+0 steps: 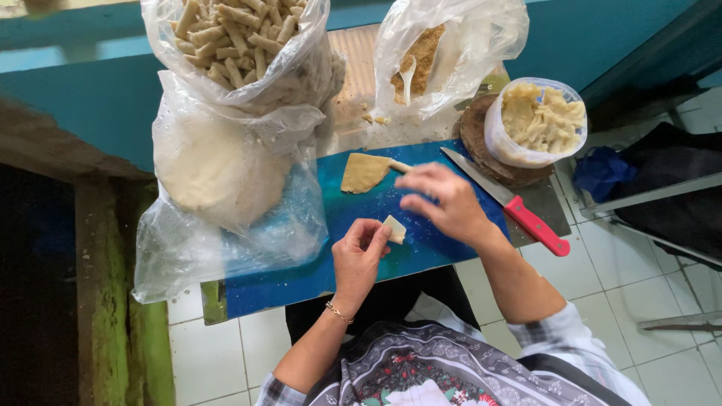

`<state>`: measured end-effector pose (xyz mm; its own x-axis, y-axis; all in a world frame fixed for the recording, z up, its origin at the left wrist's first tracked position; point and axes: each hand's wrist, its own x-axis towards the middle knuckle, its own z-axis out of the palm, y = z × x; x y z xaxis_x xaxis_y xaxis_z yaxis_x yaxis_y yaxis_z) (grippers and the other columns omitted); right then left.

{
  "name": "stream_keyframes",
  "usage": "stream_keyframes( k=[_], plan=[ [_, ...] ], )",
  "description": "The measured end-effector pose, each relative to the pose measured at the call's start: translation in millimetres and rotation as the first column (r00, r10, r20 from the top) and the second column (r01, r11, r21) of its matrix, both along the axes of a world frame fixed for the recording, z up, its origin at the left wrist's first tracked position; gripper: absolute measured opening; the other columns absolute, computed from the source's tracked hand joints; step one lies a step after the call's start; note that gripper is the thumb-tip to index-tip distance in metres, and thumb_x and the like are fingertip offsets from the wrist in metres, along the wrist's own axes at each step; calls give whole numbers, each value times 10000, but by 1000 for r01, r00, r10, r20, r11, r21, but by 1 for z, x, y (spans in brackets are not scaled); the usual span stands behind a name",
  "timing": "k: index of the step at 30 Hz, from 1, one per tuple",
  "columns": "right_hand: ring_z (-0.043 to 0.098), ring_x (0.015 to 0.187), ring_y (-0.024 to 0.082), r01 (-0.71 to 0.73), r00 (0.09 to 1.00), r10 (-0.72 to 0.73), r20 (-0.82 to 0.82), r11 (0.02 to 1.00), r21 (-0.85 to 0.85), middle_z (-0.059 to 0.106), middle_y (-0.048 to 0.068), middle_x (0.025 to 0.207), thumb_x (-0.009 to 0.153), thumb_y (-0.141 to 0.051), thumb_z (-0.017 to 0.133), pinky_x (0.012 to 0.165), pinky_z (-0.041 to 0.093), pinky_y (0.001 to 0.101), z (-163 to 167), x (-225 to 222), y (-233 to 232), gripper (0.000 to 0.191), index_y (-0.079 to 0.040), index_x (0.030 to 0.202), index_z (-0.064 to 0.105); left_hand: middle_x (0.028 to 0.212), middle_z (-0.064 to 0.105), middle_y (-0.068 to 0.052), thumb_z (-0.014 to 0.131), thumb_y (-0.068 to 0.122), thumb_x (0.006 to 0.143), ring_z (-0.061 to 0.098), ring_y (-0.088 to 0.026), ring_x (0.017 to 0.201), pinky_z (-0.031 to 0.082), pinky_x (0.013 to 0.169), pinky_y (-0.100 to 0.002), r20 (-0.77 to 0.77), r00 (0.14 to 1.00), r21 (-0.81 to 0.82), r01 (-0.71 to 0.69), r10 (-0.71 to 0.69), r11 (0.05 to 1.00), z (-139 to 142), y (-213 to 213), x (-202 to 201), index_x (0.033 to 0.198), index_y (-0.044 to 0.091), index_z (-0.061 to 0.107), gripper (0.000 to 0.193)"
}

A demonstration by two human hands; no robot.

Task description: The person pinches off small pieces of dough and rolls and shapes each piece by hand into a short cylinder, placing the finished dough sticks into a plastic bag on the table. They work through a row of cut dough squares one at a time, occasionally reaching into the bag to add the shaped pieces.

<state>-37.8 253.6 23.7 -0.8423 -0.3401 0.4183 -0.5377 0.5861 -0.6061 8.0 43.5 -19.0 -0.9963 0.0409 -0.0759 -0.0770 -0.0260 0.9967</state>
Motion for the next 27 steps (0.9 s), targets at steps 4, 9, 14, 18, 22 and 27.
stream_keyframes(
  k=[4,9,14,18,22,27],
  plan=[
    [718,871,132,97,892,-30,452,987,-127,754,25,987,845,-200,779,719,549,275,-11,27,-6,325,-110,1156,748,819,752,-9,727,157,945,692,-53,681,563,609,-222,-108,994,-6,23,-23,1000,4,6,3,988,20,729,144],
    [662,839,124,185,809,76,583,908,-375,751,72,923,935,-150,766,737,544,277,-37,41,-8,135,-46,1022,772,799,728,-42,749,152,931,686,-134,668,544,602,-280,-265,963,-240,-11,-55,971,12,11,17,943,44,717,114],
    [739,851,196,270,930,-253,266,962,-27,752,69,950,892,-169,768,744,577,310,-32,61,-21,152,-76,1013,762,860,622,-82,739,184,908,657,-299,753,519,610,-413,-530,831,-638,-259,-169,725,17,21,27,851,88,657,137],
    [696,972,308,339,932,-332,-144,941,25,707,114,1062,881,-168,787,824,564,389,-11,61,-6,249,-87,1112,740,870,622,-84,727,220,931,672,-297,763,524,590,-421,-464,865,-711,-235,-191,663,16,24,25,881,92,638,164],
    [594,1179,305,668,724,-549,-416,709,227,685,79,1255,882,-231,848,1001,454,463,21,47,68,372,-121,1226,763,890,620,-96,725,208,940,666,-311,776,524,597,-421,-513,842,-655,-261,-164,709,17,20,28,936,68,631,168],
    [484,1384,261,622,779,-454,-431,643,447,638,37,1455,820,-231,867,1162,310,476,30,27,126,156,-151,933,795,941,629,-77,738,154,909,645,-294,816,528,660,-403,-610,760,-561,-213,-225,800,22,3,39,947,86,647,120]
  ],
)
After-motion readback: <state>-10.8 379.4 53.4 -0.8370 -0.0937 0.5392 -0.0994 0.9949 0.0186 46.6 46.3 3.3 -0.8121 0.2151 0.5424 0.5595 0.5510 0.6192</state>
